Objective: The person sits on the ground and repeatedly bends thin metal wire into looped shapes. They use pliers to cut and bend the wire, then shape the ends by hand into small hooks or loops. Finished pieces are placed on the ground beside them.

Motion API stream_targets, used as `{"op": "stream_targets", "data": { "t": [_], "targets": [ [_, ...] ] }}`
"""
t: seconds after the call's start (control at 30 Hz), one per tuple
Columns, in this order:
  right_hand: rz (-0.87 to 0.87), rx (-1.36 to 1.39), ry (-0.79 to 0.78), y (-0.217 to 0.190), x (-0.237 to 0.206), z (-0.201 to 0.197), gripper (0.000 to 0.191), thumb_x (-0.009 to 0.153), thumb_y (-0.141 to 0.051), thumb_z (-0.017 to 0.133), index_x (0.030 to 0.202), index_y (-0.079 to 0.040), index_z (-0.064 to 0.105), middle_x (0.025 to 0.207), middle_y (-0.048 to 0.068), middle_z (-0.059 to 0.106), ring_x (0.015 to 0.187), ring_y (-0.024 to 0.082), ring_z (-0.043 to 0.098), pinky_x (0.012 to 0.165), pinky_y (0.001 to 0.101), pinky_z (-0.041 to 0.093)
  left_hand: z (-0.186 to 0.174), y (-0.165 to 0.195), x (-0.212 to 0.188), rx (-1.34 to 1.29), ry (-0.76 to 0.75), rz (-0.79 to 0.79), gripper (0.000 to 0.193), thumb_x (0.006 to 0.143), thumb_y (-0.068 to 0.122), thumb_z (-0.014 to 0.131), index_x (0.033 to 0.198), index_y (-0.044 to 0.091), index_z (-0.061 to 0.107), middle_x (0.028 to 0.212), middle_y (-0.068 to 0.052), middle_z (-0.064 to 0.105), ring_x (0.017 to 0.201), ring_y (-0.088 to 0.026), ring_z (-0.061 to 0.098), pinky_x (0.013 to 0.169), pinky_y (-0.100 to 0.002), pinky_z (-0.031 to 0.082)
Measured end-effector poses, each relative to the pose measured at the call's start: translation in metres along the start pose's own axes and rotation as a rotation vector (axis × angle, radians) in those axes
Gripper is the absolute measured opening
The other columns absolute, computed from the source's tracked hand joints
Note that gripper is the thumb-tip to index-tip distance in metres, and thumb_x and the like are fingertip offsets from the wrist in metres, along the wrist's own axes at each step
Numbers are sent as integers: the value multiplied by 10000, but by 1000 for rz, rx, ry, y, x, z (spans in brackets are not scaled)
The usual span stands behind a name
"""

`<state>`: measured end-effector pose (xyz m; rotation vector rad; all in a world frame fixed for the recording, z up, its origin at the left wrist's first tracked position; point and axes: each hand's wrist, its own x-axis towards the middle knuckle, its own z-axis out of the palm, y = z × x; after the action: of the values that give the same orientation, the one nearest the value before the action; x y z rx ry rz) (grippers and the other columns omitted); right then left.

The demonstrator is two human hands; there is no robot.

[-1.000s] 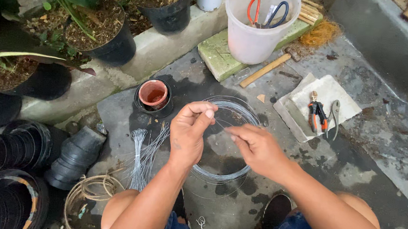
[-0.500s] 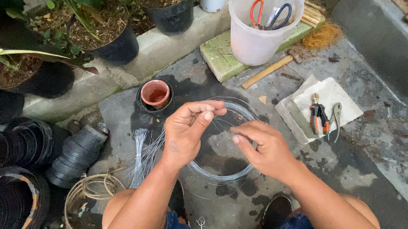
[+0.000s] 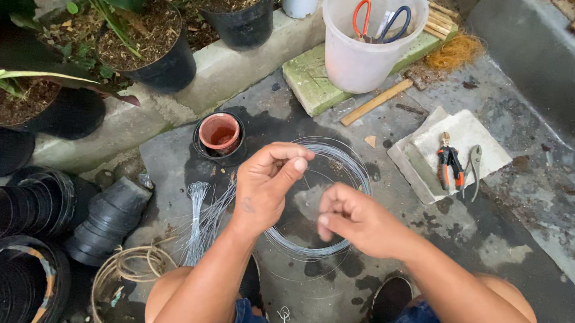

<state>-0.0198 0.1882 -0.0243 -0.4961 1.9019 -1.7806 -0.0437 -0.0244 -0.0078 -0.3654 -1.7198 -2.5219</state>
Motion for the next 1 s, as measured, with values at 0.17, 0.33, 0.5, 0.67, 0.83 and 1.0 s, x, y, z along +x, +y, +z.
{"op": "stream_targets", "data": {
  "t": [0.17, 0.33, 0.5, 0.67, 0.83, 1.0],
  "targets": [
    [-166, -663, 279, -6, 1, -23, 207, 909, -128, 670, 1111, -119, 718, 908, 52, 754, 865, 212, 693, 834, 398, 500, -6, 3, 5, -59, 136, -88, 134, 995, 83, 696, 1078, -22, 677, 1076, -127, 745, 733, -91, 567, 660, -244, 467],
    [-337, -767, 305, 5, 17, -12, 173, 880, -102, 686, 1046, -132, 726, 975, 58, 760, 976, 277, 694, 926, 433, 456, 6, 1, 1, -52, 61, -60, 128, 1009, 81, 658, 1089, -19, 659, 1115, -148, 744, 764, -114, 637, 698, -272, 529],
    [-240, -532, 185, 26, 29, 11, 244, 919, -79, 657, 1153, -106, 721, 991, 55, 745, 972, 217, 703, 903, 383, 509, 11, 1, -2, -97, -9, -65, 116, 1022, 72, 628, 1091, -19, 642, 1149, -163, 737, 788, -125, 656, 720, -295, 557],
    [43, -29, -115, 32, 35, 8, 292, 1007, -73, 565, 1246, -47, 731, 1011, 82, 769, 928, 140, 714, 865, 325, 582, 0, 6, 1, -61, -29, -33, 122, 1046, 79, 620, 1112, -22, 637, 1175, -192, 735, 803, -128, 646, 782, -295, 553],
    [-162, -475, 34, 15, 33, -2, 331, 977, -153, 622, 1295, -79, 677, 1108, 84, 773, 1041, 197, 715, 914, 347, 563, -15, 14, 11, -157, -43, 8, 106, 1047, 81, 624, 1106, -7, 626, 1174, -198, 728, 783, -136, 637, 767, -298, 548],
    [-280, -722, 55, -12, 26, -33, 648, 822, -251, 807, 1379, -8, 582, 1280, 181, 669, 1174, 303, 614, 972, 431, 463, -12, 15, 12, -57, -128, 0, 90, 1065, 101, 600, 1099, 18, 612, 1209, -167, 733, 789, -105, 603, 760, -283, 543]
  ]
}}
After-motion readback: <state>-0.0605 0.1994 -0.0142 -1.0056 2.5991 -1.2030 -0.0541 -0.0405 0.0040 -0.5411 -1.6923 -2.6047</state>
